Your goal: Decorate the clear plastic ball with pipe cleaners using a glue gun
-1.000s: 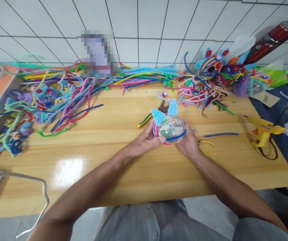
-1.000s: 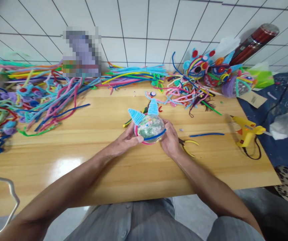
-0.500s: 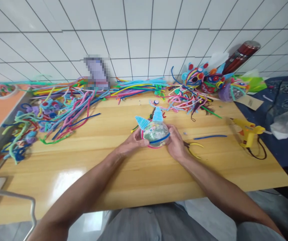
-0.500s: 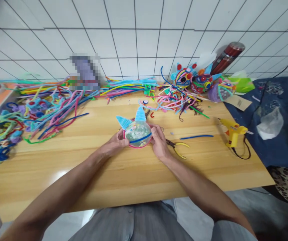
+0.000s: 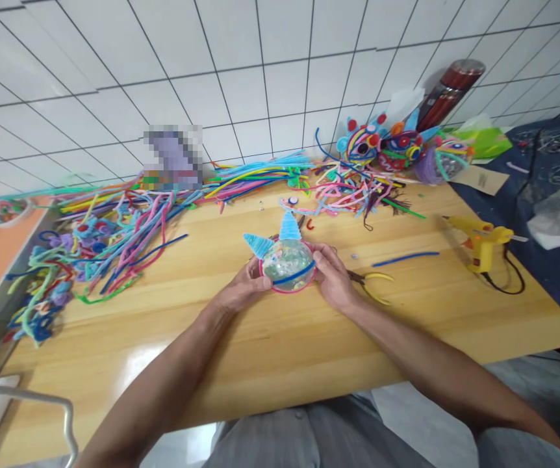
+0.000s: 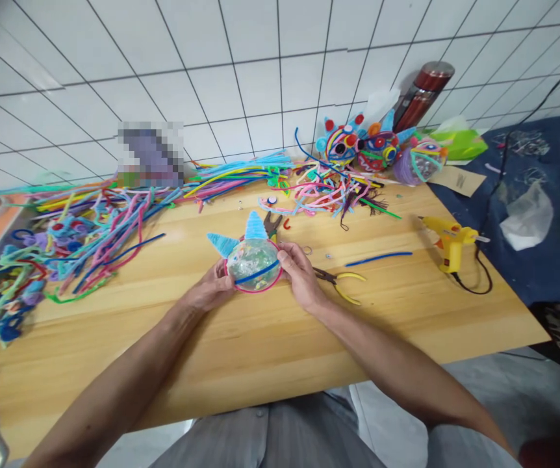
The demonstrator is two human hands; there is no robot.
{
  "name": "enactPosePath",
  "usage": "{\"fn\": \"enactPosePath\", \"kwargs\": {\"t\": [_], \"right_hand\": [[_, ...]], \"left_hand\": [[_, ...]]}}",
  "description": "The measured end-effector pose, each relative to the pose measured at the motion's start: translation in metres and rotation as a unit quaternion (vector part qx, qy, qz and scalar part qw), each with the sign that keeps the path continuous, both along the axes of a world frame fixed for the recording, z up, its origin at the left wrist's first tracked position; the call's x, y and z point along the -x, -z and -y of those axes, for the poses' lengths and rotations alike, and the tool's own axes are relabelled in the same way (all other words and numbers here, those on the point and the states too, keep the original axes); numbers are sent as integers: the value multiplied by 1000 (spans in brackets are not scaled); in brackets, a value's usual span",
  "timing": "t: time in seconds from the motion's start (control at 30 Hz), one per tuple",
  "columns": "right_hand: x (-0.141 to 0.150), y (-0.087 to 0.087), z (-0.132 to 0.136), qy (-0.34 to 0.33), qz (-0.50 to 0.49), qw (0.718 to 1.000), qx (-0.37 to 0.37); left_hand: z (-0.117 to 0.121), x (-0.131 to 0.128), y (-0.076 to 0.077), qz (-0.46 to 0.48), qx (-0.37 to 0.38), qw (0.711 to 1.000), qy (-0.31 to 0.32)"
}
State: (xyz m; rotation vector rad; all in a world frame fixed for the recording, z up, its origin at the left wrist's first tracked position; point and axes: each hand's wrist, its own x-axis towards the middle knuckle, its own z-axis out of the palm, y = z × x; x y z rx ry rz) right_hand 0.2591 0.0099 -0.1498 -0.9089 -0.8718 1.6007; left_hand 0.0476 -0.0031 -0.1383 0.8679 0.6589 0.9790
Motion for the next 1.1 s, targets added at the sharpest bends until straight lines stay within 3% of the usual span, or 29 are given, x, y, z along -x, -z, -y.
{"fn": "enactPosePath", "kwargs": {"t": [0.27, 0.63, 1.1], "right_hand": [[0, 1, 1, 3, -11, 1000, 0], [-1, -3, -1, 8, -17, 1000, 16], [-1, 0, -1, -19, -20, 1000, 12]], "left_hand": [[-1, 1, 3, 11, 3, 1000, 12], [-2, 0, -9, 10, -4, 999, 35], [-7, 6, -4, 13, 12, 998, 63]]}}
